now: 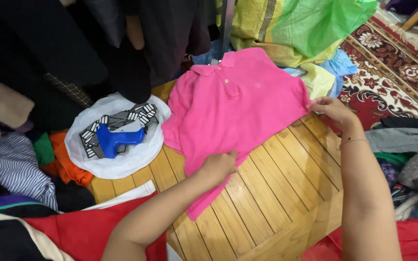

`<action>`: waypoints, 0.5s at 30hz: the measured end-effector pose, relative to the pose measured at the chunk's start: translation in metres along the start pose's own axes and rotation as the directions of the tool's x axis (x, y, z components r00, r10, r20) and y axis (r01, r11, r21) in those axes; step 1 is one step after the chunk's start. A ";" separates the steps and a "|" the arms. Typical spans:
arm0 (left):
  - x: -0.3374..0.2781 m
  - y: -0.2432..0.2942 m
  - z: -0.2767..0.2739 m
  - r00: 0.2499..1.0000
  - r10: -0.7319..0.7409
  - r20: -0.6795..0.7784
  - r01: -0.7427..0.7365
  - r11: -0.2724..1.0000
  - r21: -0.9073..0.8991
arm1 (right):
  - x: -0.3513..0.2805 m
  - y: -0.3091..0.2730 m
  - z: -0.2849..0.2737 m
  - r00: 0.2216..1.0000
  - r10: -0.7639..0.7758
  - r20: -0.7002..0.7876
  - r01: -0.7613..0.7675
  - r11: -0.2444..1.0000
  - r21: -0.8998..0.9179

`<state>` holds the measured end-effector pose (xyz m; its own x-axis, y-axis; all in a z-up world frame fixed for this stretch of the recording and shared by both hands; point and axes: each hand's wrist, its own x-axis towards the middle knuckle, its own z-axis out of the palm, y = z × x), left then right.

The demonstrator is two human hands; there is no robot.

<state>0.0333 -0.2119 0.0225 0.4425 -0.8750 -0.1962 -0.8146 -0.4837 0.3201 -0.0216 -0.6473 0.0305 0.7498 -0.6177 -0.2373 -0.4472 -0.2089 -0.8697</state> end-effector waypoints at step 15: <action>-0.027 -0.013 -0.063 0.938 0.272 -0.214 -0.334 0.875 -0.350 | 0.043 -0.023 -0.002 0.965 -0.196 -0.175 0.172 0.974 -0.146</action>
<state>0.0556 -0.1828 0.0824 0.2737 -0.9564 0.1019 -0.7294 -0.1373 0.6702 0.0194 -0.6706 0.0412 0.7260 -0.6874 0.0171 -0.3781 -0.4199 -0.8251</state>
